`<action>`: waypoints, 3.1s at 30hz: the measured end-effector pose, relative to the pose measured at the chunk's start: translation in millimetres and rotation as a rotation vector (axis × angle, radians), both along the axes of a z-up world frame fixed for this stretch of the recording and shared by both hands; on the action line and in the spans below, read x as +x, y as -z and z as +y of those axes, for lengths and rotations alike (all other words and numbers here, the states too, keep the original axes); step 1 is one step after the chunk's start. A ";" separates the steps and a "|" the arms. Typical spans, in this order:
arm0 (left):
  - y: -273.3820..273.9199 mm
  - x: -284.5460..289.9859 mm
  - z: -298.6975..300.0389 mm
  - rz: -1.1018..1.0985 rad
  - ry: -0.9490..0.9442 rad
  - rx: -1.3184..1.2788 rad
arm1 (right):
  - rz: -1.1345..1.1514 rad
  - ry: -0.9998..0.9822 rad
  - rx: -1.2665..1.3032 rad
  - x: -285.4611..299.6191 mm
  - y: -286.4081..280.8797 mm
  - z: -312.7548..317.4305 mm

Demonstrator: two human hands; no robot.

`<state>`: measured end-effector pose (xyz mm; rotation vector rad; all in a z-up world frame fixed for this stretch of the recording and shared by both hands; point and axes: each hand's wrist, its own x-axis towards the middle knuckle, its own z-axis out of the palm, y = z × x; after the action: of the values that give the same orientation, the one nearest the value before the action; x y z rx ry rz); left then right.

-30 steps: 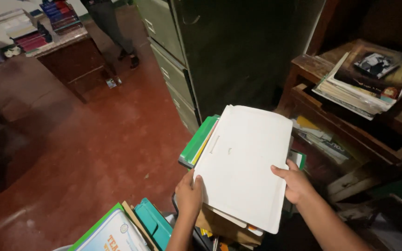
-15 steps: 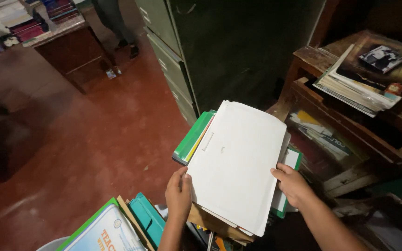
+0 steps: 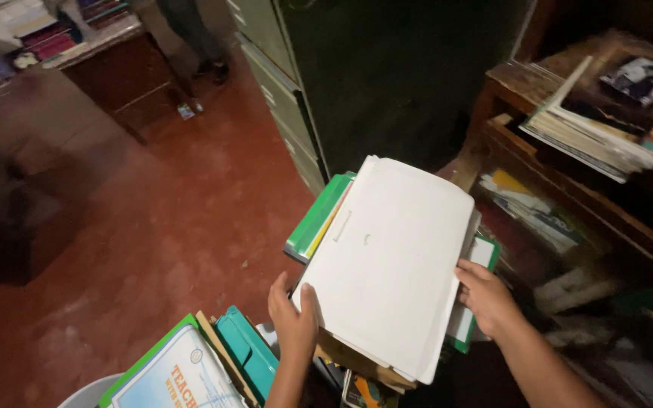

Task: Wiping dust off various file folders using a cloth and then organizing them onto a wooden shelf.

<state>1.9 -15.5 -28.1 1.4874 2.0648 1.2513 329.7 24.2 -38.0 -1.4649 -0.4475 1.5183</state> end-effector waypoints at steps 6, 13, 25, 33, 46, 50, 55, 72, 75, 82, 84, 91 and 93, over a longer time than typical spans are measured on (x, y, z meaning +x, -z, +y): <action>17.4 3.9 -20.5 -0.024 -0.079 -0.019 | -0.050 0.027 0.081 20.6 27.2 24.1; 12.3 52.8 -34.4 0.340 -0.030 0.007 | -0.462 0.028 0.301 32.7 13.8 58.0; 8.6 128.0 -46.8 0.513 0.020 -0.204 | -1.058 -0.432 1.199 25.4 -10.6 109.4; 39.8 142.4 -49.5 0.448 -0.284 -0.201 | -1.166 -0.805 1.142 18.5 27.6 158.3; 29.3 144.1 -52.6 -0.647 -0.342 -0.360 | -1.067 -0.832 0.581 40.0 27.3 231.3; 34.4 138.1 -52.2 -0.653 -0.448 -0.454 | -0.927 -0.884 0.323 49.3 14.8 241.7; 0.7 146.4 -60.0 -1.046 -0.438 -0.220 | -0.745 -0.937 0.234 47.1 -7.3 239.0; -72.2 138.3 -25.6 -1.155 -0.622 -0.167 | -0.706 -1.023 0.024 45.3 -72.7 227.0; -77.4 131.4 -21.4 -1.127 -0.652 -0.276 | -0.635 -1.022 -0.020 51.1 -67.2 220.6; -59.6 114.1 -26.5 -1.191 -0.683 -0.368 | -0.463 -0.945 -0.072 67.4 -51.5 203.2; -68.4 112.7 -26.7 -1.190 -0.653 -0.356 | -0.479 -0.932 -0.067 71.4 -47.4 196.4; -83.5 110.0 -27.8 -1.201 -0.506 -0.228 | -0.346 -0.659 -0.053 92.6 -50.9 145.1; -94.5 105.5 -28.3 -1.186 -0.458 -0.218 | -0.283 -0.583 -0.071 97.8 -49.2 126.0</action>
<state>107.4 -43.8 66.5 0.0097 1.5761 1.4504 427.6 150.2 11.1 -1.7034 -1.0734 1.7837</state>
